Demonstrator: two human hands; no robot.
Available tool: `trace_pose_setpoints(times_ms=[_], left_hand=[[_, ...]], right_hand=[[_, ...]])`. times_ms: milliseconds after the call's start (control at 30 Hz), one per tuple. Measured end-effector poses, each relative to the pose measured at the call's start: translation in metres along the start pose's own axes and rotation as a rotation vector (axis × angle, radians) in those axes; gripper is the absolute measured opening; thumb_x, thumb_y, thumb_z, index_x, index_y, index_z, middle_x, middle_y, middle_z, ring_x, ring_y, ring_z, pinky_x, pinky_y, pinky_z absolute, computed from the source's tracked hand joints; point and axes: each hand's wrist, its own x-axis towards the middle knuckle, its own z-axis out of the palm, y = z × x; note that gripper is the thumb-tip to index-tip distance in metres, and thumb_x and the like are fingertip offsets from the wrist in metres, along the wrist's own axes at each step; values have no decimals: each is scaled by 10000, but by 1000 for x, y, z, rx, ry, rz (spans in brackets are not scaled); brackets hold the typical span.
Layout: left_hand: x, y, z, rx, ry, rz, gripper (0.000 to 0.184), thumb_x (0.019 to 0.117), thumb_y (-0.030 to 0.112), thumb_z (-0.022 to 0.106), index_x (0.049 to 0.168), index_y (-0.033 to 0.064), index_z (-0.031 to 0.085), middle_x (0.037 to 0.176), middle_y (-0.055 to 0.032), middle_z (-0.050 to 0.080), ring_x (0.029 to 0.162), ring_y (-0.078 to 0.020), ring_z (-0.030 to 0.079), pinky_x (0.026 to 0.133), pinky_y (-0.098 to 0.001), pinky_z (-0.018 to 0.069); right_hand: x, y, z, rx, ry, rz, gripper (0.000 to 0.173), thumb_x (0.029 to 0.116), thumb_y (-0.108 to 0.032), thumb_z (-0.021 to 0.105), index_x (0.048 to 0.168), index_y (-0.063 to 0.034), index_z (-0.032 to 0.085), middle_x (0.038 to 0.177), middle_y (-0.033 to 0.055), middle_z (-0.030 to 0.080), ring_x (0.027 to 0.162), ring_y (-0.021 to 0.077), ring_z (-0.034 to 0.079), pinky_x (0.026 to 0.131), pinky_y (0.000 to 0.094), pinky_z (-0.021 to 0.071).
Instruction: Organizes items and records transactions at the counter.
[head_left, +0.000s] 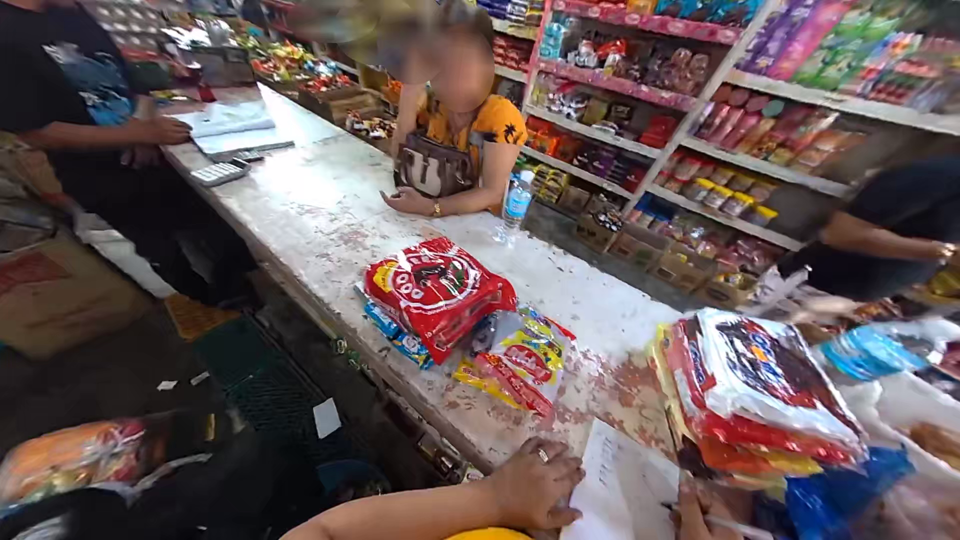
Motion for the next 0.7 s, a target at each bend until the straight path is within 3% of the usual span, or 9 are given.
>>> trace_pose_setpoints(times_ms=[67,167,333,500,700], left_hand=[[-1,2,1,57,57,7,524,1020,495,518,1365,123,650,1438,-51,625,1390,-292,525,1116,-543,423],[1,4,5,124,113,12,543,1006,523,495,1344,135,668,1413,-39,646,1355,-288,562,1072,-541,459],[5,3,8,148,109,3,616,1017,576,421,1360,121,655,1403,-80,647,1333,-339,572,1035,-572,468],[7,4,8,185,104,21,621,1025,586,372,1387,153,631,1424,-51,634,1338,-325,565,1021,-562,461],[8,3,9,225,94,14,646,1020,609,347,1398,166,628,1451,-20,619,1365,-309,541,1022,-544,444]], right_hand=[[2,-4,-2,-48,-17,37,215,996,-145,594,1003,60,657,791,49,637,651,64,590,624,284,540],[7,-13,-6,-124,-49,96,279,1026,-184,571,1101,63,679,892,108,684,739,115,645,707,328,574],[10,-13,-3,-1,-97,24,297,1053,-187,511,996,60,665,752,5,619,669,37,590,676,246,533],[8,-4,2,2,-132,-47,229,974,-199,666,838,-16,642,690,-40,601,626,-4,558,637,201,490],[7,3,5,83,-79,-8,276,919,-133,728,715,-89,548,604,-69,558,548,-10,525,572,183,467]])
